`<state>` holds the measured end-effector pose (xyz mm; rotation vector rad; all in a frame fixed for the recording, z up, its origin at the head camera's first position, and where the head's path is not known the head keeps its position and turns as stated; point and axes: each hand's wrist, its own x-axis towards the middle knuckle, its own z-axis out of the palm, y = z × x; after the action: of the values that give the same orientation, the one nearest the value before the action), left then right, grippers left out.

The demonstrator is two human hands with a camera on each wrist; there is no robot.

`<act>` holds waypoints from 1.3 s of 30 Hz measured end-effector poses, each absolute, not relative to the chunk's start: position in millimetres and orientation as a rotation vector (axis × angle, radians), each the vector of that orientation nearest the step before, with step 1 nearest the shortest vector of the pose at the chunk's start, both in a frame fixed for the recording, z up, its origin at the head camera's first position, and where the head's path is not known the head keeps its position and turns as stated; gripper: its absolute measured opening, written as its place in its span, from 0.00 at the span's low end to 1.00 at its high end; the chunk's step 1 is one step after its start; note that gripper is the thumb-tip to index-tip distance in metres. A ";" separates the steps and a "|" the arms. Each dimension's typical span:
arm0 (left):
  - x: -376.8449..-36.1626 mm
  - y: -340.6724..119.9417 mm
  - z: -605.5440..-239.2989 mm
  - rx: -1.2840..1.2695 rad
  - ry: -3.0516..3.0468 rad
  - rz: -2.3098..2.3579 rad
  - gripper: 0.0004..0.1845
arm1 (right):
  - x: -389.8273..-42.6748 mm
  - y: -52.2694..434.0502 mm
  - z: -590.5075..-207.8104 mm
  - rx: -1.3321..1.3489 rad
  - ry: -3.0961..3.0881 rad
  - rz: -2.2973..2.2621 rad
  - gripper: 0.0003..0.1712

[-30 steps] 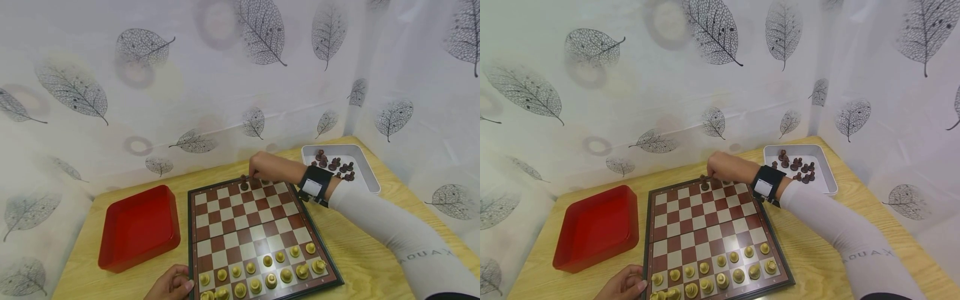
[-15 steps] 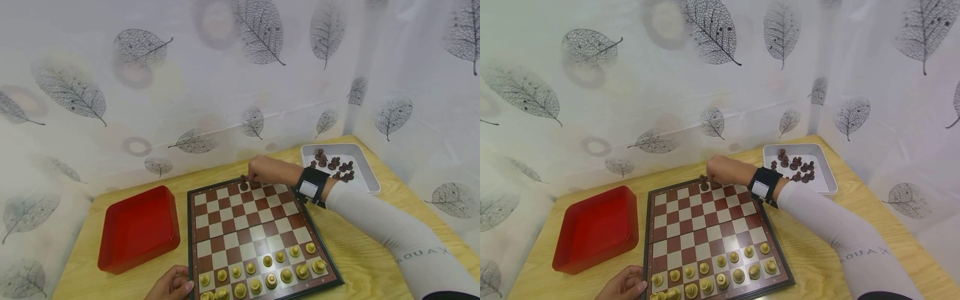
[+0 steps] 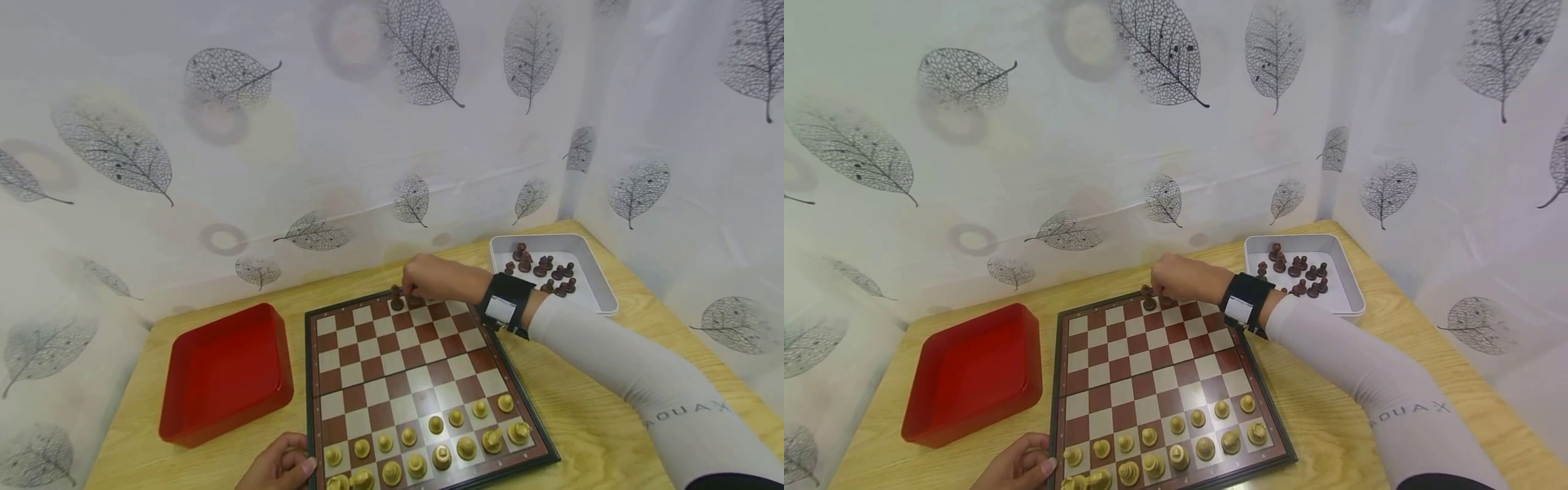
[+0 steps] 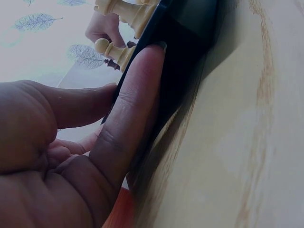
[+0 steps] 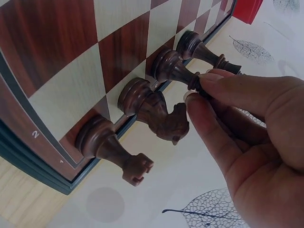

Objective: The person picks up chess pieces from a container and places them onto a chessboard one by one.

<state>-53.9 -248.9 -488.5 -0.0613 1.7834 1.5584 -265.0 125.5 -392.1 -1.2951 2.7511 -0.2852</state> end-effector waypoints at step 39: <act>-55.4 -246.5 -490.6 -0.096 1.852 1.486 0.38 | -254.8 265.7 -328.9 -0.671 2.961 -0.391 0.20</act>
<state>-55.4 -246.5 -490.6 -0.0956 1.8524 1.4858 -254.8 265.7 -328.9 -0.6712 2.9612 -0.3914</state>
